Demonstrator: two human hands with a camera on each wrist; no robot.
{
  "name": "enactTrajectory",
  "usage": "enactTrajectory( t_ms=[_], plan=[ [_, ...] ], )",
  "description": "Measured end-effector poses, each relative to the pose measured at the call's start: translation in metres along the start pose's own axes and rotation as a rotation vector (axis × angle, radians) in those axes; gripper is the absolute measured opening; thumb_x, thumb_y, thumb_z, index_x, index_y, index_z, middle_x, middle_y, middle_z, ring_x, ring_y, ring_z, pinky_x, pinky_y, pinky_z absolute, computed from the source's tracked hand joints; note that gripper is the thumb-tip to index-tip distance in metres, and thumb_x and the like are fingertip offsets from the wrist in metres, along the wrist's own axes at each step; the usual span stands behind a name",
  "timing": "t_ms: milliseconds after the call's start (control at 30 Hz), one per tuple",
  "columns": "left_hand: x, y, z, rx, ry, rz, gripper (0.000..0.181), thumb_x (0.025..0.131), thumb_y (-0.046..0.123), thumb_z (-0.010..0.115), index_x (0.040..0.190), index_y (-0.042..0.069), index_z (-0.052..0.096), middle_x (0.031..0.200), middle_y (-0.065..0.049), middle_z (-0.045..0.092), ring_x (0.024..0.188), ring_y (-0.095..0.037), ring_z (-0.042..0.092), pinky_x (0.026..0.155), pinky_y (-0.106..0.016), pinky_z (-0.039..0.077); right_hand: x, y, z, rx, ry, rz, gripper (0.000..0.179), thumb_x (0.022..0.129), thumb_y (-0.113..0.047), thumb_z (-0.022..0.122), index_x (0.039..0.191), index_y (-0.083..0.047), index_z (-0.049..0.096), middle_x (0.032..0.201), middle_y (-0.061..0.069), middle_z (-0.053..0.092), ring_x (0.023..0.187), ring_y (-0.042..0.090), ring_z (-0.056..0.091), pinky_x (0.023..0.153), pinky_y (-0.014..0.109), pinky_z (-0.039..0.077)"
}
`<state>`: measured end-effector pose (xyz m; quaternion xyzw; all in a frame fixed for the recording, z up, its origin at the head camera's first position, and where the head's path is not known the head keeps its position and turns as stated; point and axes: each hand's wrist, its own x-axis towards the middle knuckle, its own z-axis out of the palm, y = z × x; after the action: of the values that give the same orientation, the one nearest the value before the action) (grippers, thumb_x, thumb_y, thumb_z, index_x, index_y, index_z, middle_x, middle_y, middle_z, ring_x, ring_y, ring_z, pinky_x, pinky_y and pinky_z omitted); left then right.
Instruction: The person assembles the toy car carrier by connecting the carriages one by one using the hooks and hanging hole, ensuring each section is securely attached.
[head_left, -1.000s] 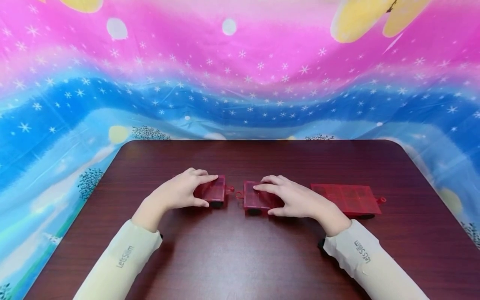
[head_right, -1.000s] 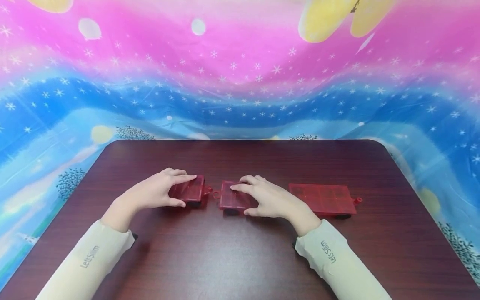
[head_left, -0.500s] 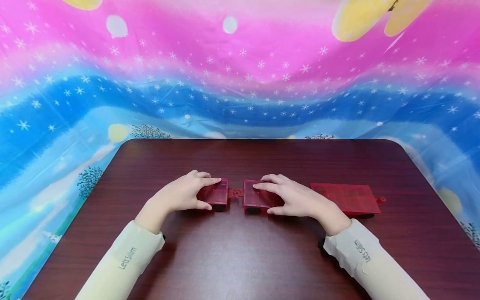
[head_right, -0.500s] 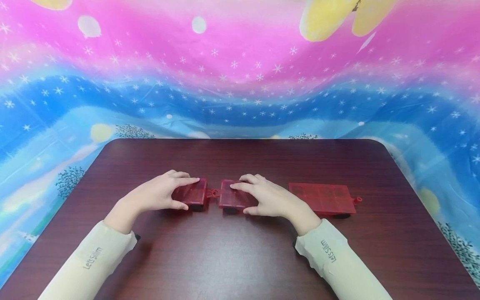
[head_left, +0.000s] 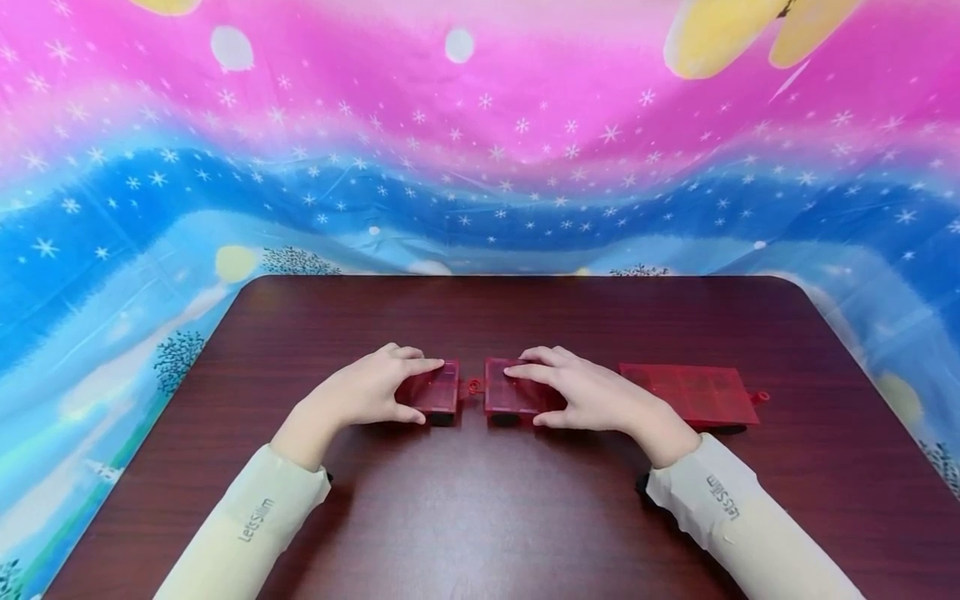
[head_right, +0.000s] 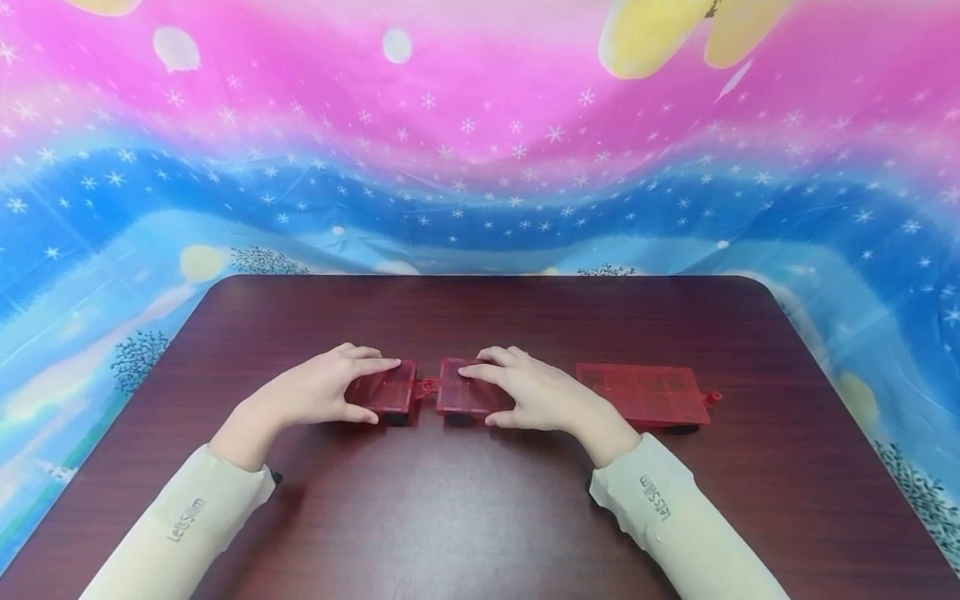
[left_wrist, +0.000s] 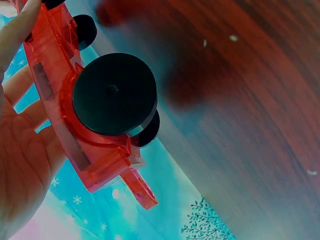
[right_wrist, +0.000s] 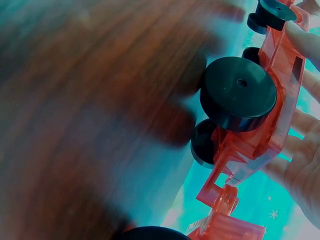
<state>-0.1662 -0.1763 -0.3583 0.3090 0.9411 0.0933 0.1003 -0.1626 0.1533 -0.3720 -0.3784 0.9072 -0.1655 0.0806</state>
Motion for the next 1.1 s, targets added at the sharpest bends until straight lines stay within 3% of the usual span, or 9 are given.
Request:
enactTrajectory(
  t_ms=[433,833,1100],
  plan=[
    [-0.001,0.0,0.004,-0.014,0.002,0.025,0.078,0.078,0.044,0.082,0.146,0.018,0.052,0.139,-0.016,0.056,0.125,-0.034,0.053,0.103,-0.048,0.05,0.001,-0.003,0.0,-0.023,-0.035,0.021,0.07,0.083,-0.034,0.08,0.146,-0.03,0.05,0.149,0.005,0.045,0.13,0.024,0.046,0.096,0.043,0.054],
    [-0.004,-0.001,0.012,-0.032,0.012,0.0,0.08,0.079,0.045,0.082,0.148,0.022,0.048,0.141,-0.014,0.054,0.127,-0.031,0.051,0.101,-0.048,0.051,0.001,-0.002,0.003,-0.016,-0.032,0.027,0.074,0.079,-0.035,0.083,0.145,-0.03,0.051,0.149,0.002,0.046,0.129,0.022,0.047,0.095,0.044,0.055],
    [-0.008,-0.001,0.011,-0.003,0.025,-0.034,0.08,0.081,0.056,0.074,0.15,0.024,0.046,0.148,-0.011,0.05,0.137,-0.032,0.045,0.106,-0.055,0.046,-0.006,0.008,-0.002,-0.055,0.017,0.035,0.074,0.083,-0.05,0.075,0.148,-0.029,0.048,0.154,0.002,0.041,0.136,0.026,0.043,0.102,0.049,0.051]
  ],
)
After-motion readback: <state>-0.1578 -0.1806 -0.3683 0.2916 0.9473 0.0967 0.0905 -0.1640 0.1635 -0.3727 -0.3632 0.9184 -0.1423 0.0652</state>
